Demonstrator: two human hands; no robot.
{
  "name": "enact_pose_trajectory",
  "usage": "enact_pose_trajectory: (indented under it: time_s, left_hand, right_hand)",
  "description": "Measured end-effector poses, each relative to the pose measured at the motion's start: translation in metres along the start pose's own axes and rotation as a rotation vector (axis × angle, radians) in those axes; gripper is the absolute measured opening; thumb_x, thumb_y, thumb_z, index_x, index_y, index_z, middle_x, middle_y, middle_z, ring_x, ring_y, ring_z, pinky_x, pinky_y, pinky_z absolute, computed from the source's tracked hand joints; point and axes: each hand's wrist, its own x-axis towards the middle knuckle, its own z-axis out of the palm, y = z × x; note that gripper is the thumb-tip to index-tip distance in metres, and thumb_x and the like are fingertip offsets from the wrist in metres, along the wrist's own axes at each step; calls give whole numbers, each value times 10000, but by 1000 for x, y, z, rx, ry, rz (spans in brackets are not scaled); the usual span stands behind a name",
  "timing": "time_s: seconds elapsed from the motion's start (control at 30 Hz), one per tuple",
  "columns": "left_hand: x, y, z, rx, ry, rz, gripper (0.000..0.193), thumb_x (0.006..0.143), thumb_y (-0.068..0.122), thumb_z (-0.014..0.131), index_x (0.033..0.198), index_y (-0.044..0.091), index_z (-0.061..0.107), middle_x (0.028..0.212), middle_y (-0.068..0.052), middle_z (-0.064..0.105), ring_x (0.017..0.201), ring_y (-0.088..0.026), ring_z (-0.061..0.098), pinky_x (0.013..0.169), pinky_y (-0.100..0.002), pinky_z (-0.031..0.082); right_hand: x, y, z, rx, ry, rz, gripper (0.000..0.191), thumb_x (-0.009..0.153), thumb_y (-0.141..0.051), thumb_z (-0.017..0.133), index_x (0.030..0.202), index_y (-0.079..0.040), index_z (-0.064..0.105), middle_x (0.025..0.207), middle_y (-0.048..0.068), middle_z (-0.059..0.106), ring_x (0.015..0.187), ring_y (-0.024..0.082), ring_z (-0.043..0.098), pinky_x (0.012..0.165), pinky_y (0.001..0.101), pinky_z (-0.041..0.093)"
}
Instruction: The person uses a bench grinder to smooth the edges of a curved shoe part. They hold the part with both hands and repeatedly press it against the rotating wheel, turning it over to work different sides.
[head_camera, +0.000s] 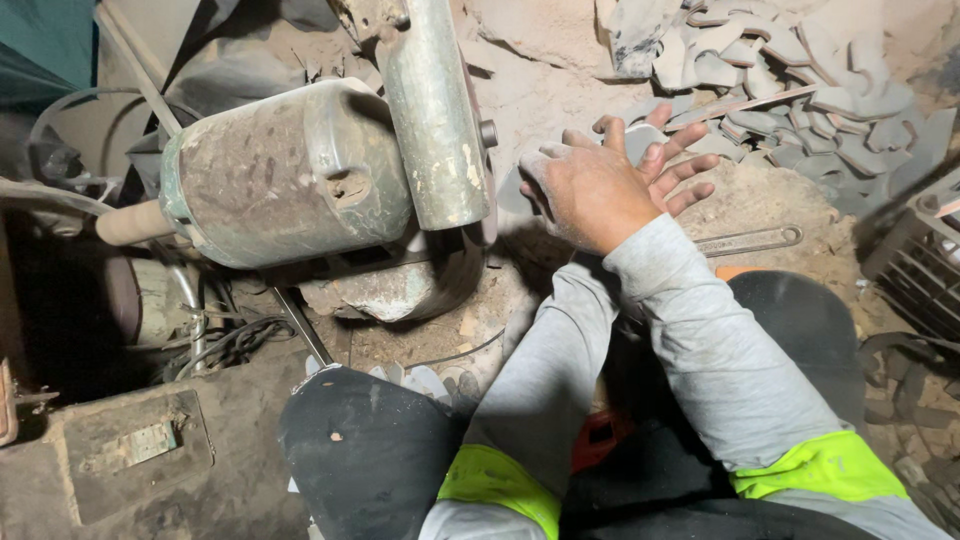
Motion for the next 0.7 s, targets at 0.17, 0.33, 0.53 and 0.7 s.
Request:
enact_pose_trajectory:
  time_s: [0.17,0.33,0.53,0.7]
  left_hand:
    - [-3,-4,0,3,25,-8,604,1079,274,566,1601,144,291,1465,-171,517,1212,-324,584,985,-479,510]
    - [-36,-16,-25,119,88,5,474,1065,215,560,1489,60,416,1376,-166,580,1160,-275,610,951,-414,522]
    - [-98,-23,-68,212,462,40,360,1006,120,580,1317,-61,566,1190,-171,670,1023,-232,657,810,-349,549]
    - [-129,-10,-92,322,647,114,79,952,91,622,980,72,551,868,-22,571,723,-127,529,597,-280,432]
  right_hand:
    - [3,-1,0,61,7,34,225,968,-312,626,1008,-93,649,992,112,716,976,331,655,913,579,363]
    - [4,-4,0,166,-43,118,238,981,-284,623,977,-48,598,890,182,711,832,434,666,818,594,438]
    - [-2,-6,14,407,-91,268,282,965,-235,647,1051,15,549,823,312,649,814,527,616,722,598,465]
    - [-7,-9,35,685,66,253,267,937,-162,673,1048,38,534,858,270,666,842,480,654,742,518,513]
